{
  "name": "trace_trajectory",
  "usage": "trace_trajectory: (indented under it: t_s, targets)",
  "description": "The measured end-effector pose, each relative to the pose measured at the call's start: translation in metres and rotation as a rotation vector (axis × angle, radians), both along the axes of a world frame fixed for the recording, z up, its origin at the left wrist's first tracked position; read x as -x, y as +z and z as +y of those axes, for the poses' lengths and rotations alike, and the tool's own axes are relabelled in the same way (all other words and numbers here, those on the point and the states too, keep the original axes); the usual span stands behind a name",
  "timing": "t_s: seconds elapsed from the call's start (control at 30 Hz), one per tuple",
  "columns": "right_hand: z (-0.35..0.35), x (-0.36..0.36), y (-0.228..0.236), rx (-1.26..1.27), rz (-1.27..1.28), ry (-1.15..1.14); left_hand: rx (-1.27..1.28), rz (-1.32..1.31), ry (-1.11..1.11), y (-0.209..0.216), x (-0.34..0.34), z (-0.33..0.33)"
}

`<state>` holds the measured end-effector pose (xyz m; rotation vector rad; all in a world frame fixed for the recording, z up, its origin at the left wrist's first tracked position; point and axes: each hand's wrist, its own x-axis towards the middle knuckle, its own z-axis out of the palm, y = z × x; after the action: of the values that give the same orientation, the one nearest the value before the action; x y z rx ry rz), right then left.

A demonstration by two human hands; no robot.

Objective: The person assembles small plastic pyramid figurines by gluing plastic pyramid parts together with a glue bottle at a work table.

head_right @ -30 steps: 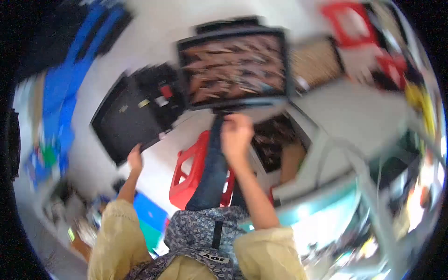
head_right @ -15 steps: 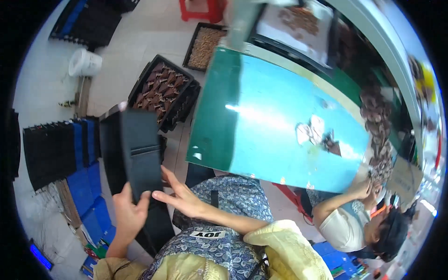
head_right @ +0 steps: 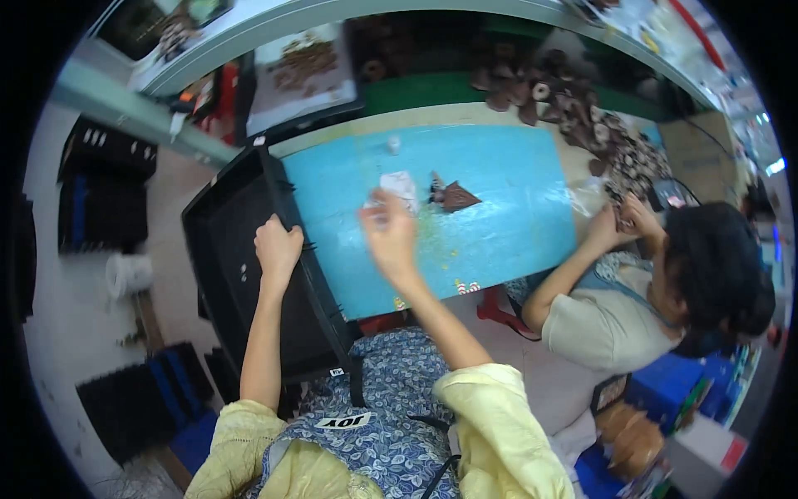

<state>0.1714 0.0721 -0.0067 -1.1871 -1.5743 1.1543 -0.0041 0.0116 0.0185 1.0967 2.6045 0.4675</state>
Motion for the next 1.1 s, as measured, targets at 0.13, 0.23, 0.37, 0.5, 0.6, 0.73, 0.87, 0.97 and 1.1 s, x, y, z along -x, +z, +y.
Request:
trace_trajectory:
  t_s: [0.13, 0.23, 0.37, 0.5, 0.6, 0.73, 0.87, 0.97, 1.1]
  targets:
    - [0.1, -0.098, 0.001, -0.16, -0.183, -0.413, 0.048, -0.065, -0.065, -0.034, -0.001, 0.018]
    - [0.164, -0.112, 0.003, -0.226, -0.358, -0.398, 0.029, -0.118, -0.041, -0.041, -0.007, 0.017]
    - [0.273, -0.052, -0.034, -0.569, -0.495, -0.096, -0.222, -0.076, -0.049, -0.018, -0.023, 0.021]
    - [0.414, 0.039, -0.065, -0.821, -0.565, 0.067, -0.303, -0.138, -0.487, -0.036, -0.027, 0.073]
    - [0.475, 0.123, -0.045, -0.855, -0.511, 0.225, 0.146, 0.332, -0.646, -0.075, -0.008, 0.138]
    - [0.538, 0.204, -0.059, -0.88, -0.593, 0.441, 0.525, 0.447, -0.369, -0.12, -0.007, 0.183]
    - [0.606, 0.269, -0.103, -0.594, -0.844, 0.744, 0.506, 0.373, -0.656, -0.133, -0.004, 0.173]
    - [0.7, 0.274, -0.108, -0.671, -0.684, 0.864, 0.298, 0.389, -0.627, -0.128, -0.014, 0.184]
    - [0.696, 0.263, -0.116, -0.388, -0.785, 1.034, 0.308, 0.351, -0.75, -0.121, -0.01, 0.178]
